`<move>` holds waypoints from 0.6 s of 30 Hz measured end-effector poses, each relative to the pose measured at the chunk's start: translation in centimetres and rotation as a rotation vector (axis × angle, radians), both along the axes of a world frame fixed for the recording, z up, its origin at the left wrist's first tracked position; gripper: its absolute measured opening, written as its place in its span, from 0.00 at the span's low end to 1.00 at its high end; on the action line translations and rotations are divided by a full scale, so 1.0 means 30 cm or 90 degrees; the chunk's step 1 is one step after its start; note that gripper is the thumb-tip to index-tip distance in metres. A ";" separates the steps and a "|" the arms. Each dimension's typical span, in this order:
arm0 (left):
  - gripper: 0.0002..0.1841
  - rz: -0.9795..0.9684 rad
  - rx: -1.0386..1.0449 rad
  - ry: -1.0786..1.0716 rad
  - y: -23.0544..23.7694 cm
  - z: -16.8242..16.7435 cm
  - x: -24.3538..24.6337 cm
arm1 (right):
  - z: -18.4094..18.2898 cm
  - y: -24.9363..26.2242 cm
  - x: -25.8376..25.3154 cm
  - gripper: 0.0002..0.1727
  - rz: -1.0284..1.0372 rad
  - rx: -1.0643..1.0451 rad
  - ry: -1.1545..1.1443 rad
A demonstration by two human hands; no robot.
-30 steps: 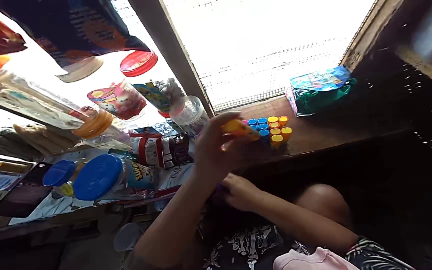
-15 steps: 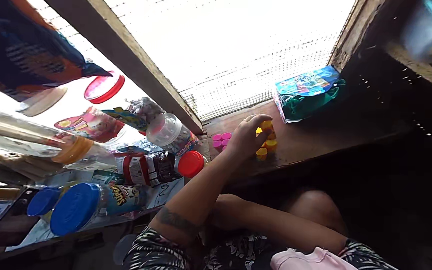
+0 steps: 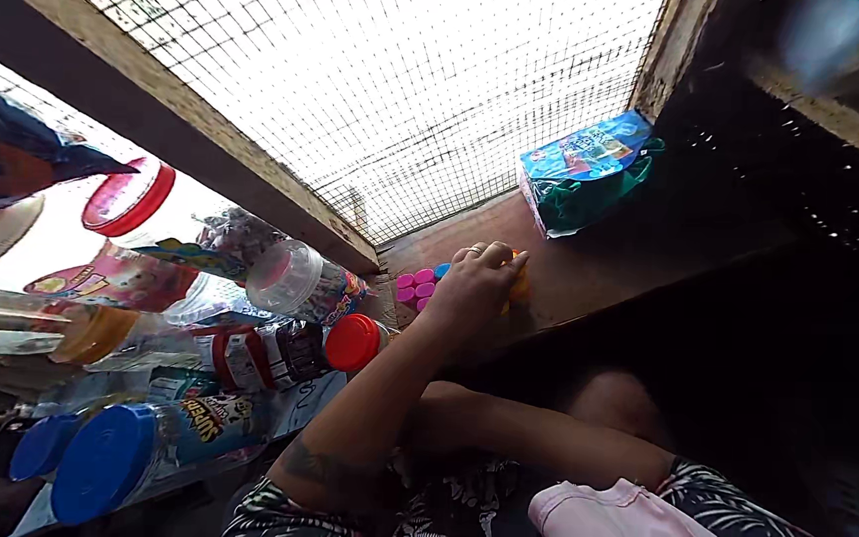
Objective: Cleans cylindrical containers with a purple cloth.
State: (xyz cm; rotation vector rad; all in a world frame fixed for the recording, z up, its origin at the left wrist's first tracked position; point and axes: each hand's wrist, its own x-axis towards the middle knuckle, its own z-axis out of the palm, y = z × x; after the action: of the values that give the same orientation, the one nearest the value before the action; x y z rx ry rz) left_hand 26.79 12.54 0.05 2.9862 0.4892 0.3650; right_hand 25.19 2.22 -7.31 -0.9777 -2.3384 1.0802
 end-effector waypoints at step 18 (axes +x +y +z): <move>0.16 0.013 -0.103 -0.097 0.008 -0.040 -0.014 | -0.019 0.011 0.006 0.20 0.022 0.007 -0.072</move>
State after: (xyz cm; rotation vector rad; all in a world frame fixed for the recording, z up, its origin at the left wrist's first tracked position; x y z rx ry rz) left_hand 26.36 12.78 -1.14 2.7728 0.5067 0.5235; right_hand 25.37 2.55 -7.86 -1.0229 -2.4572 1.0490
